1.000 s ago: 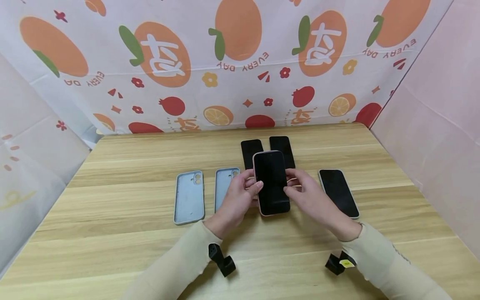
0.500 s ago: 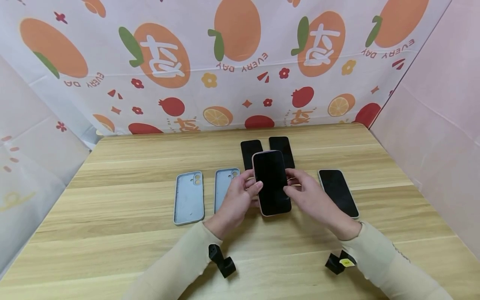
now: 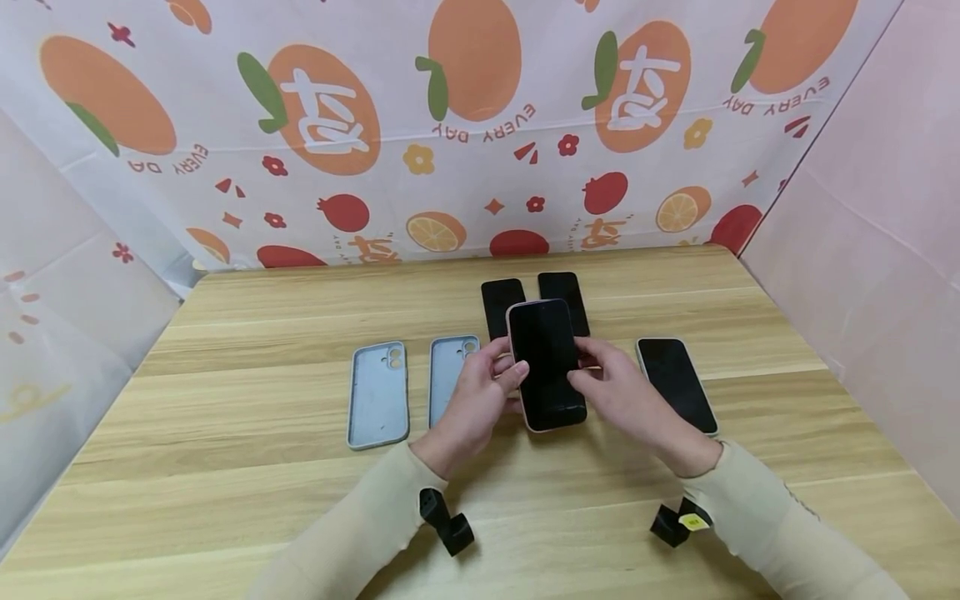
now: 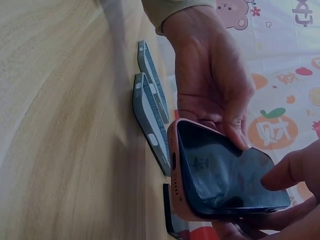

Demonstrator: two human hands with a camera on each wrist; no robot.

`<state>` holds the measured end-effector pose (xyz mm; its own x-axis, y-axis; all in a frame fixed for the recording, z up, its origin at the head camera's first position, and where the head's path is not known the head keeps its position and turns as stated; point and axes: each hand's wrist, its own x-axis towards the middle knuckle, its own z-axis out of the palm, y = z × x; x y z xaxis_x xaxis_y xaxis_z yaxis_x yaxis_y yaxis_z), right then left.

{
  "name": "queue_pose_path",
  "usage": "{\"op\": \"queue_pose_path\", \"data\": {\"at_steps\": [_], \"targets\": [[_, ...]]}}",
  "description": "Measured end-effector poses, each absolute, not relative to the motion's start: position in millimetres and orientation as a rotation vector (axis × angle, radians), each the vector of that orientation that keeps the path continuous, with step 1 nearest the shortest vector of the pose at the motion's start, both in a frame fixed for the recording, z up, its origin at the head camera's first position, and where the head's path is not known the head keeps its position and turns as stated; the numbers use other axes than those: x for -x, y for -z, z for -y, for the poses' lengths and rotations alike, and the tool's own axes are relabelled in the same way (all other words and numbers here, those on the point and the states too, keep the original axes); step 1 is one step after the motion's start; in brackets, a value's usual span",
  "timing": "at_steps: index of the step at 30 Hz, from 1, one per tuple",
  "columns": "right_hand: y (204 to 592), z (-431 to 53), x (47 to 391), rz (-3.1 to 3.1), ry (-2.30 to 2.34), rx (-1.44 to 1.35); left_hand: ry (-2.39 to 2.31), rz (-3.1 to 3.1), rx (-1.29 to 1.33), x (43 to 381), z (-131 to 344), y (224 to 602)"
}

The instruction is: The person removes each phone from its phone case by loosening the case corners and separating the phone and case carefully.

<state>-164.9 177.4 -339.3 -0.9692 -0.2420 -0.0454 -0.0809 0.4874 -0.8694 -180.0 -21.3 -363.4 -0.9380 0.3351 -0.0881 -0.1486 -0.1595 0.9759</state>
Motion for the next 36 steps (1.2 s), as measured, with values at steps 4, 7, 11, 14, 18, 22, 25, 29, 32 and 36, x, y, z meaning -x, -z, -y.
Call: {"op": "queue_pose_path", "data": {"at_steps": [4, 7, 11, 14, 18, 22, 25, 29, 32, 36], "targets": [[342, -177, 165, -2.627, 1.475, 0.321, -2.150, -1.831, -0.190, 180, 19, 363], [345, -174, 164, -2.720, 1.429, 0.359, -2.148, -1.847, -0.154, 181, 17, 364], [345, -170, 163, -2.834, 1.360, 0.396, -2.162, -1.867, -0.080, 184, 17, 366], [344, -170, 163, -2.871, 1.319, 0.409, -2.172, -1.883, -0.032, 185, 17, 368], [344, -172, 165, -2.887, 1.282, 0.432, -2.179, -1.883, -0.003, 187, 17, 371], [345, -176, 168, -2.896, 1.259, 0.452, -2.182, -1.884, -0.002, 188, 17, 373], [345, -180, 170, -2.876, 1.238, 0.457, -2.184, -1.887, -0.008, 188, 16, 375], [344, -186, 173, -2.707, 1.329, 0.437, -2.166, -1.891, -0.011, 188, 15, 377], [343, -190, 176, -2.562, 1.429, 0.419, -2.147, -1.888, -0.029, 189, 17, 377], [344, -193, 179, -2.495, 1.474, 0.420, -2.125, -1.870, -0.063, 189, 19, 378]]}}
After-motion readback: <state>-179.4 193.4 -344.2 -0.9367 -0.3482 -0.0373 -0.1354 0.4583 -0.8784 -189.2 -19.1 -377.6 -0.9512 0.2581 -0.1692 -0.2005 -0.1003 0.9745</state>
